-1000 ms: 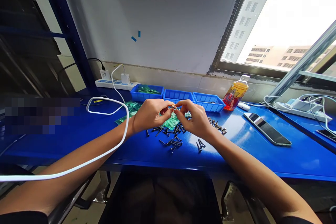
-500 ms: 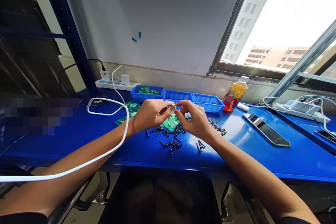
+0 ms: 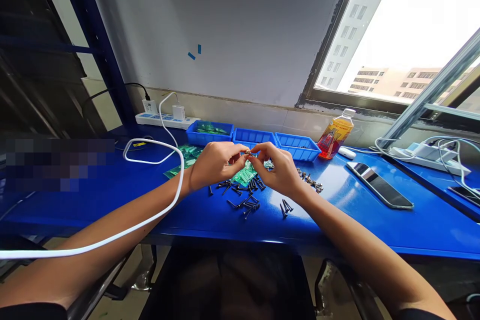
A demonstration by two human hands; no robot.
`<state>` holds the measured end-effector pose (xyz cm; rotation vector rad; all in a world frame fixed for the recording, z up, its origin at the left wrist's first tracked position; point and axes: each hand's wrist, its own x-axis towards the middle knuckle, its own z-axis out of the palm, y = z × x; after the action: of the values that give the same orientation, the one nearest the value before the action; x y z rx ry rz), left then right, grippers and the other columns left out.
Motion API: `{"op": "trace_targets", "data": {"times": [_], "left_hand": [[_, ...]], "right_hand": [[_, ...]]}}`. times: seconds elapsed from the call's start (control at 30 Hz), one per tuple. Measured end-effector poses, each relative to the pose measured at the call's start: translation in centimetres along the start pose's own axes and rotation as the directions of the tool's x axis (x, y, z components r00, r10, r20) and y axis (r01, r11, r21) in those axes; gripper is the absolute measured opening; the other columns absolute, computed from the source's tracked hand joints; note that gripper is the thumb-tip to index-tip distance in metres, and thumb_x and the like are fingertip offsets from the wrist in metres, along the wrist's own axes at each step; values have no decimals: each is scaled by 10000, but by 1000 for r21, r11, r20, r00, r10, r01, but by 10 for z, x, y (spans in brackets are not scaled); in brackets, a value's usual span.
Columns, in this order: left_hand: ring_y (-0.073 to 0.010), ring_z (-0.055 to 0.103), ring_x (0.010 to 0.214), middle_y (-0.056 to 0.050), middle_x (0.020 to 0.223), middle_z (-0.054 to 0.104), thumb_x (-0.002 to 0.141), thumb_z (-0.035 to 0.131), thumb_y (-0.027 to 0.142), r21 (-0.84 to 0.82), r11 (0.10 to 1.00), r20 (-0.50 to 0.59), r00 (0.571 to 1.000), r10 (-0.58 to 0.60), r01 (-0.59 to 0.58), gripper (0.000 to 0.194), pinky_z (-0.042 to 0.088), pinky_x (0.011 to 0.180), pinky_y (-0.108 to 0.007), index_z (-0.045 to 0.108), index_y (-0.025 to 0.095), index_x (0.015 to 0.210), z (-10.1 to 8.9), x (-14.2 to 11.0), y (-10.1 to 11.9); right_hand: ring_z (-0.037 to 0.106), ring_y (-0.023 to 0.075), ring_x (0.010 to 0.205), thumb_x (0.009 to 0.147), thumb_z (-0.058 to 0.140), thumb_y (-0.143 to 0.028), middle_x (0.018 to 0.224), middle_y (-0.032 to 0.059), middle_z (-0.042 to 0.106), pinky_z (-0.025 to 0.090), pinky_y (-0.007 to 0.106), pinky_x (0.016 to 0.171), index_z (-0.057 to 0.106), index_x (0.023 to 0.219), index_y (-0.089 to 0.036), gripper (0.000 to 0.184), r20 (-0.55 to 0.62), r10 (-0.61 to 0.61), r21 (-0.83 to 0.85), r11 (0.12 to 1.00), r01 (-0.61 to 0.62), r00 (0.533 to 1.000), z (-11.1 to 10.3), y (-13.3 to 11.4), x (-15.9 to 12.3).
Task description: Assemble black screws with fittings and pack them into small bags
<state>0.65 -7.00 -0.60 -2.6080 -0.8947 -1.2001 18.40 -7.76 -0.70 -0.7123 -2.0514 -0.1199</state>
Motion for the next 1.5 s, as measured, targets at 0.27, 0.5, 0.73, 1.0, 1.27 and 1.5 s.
{"op": "trace_targets", "data": {"times": [0.27,0.5,0.73,1.0,1.27,1.5], "left_hand": [[-108,556,542,-8,618,650,847,445,289,-23,1000,2,1000,-22,22,279,411,538,-208,672,138,907,-1,0,1],[-115,587,580,-19,683,682,861,419,303,-60,998,50,999,-7,10,305,439,568,-214,658,143,962,-3,0,-1],[-132,619,630,-34,738,701,869,382,271,-41,999,49,999,16,-14,317,461,613,-233,659,144,957,-2,0,-2],[-123,599,592,-28,690,675,865,395,266,-83,996,77,997,-5,11,307,451,572,-214,652,125,955,-2,1,-1],[-139,629,653,-44,761,707,871,386,275,-64,998,72,997,5,0,323,458,611,-230,660,127,957,-3,1,-2],[-130,618,630,-32,736,702,869,391,268,-42,999,58,998,9,-7,299,439,582,-221,655,134,915,-2,0,-2]], "right_hand": [[502,76,488,827,527,-246,546,-53,563,393,202,523,533,842,-195,53,-5,22,22,1000,-22,1000,1,0,0],[493,74,486,827,509,-233,550,-56,557,389,202,518,531,832,-199,40,12,29,45,999,-29,1000,-1,-1,0],[505,76,494,824,471,-181,559,-49,554,391,198,517,542,844,-193,75,7,0,12,1000,0,1000,-1,1,0],[525,86,511,843,492,-210,566,-39,578,399,208,553,555,872,-189,72,3,-65,-42,997,65,998,2,4,-1],[520,81,500,849,508,-224,565,-40,581,395,200,547,556,864,-182,65,16,-61,-41,997,62,998,0,4,0],[517,80,498,852,511,-256,566,-37,584,395,202,543,553,857,-182,85,17,-46,-58,997,46,999,0,5,0]]}}
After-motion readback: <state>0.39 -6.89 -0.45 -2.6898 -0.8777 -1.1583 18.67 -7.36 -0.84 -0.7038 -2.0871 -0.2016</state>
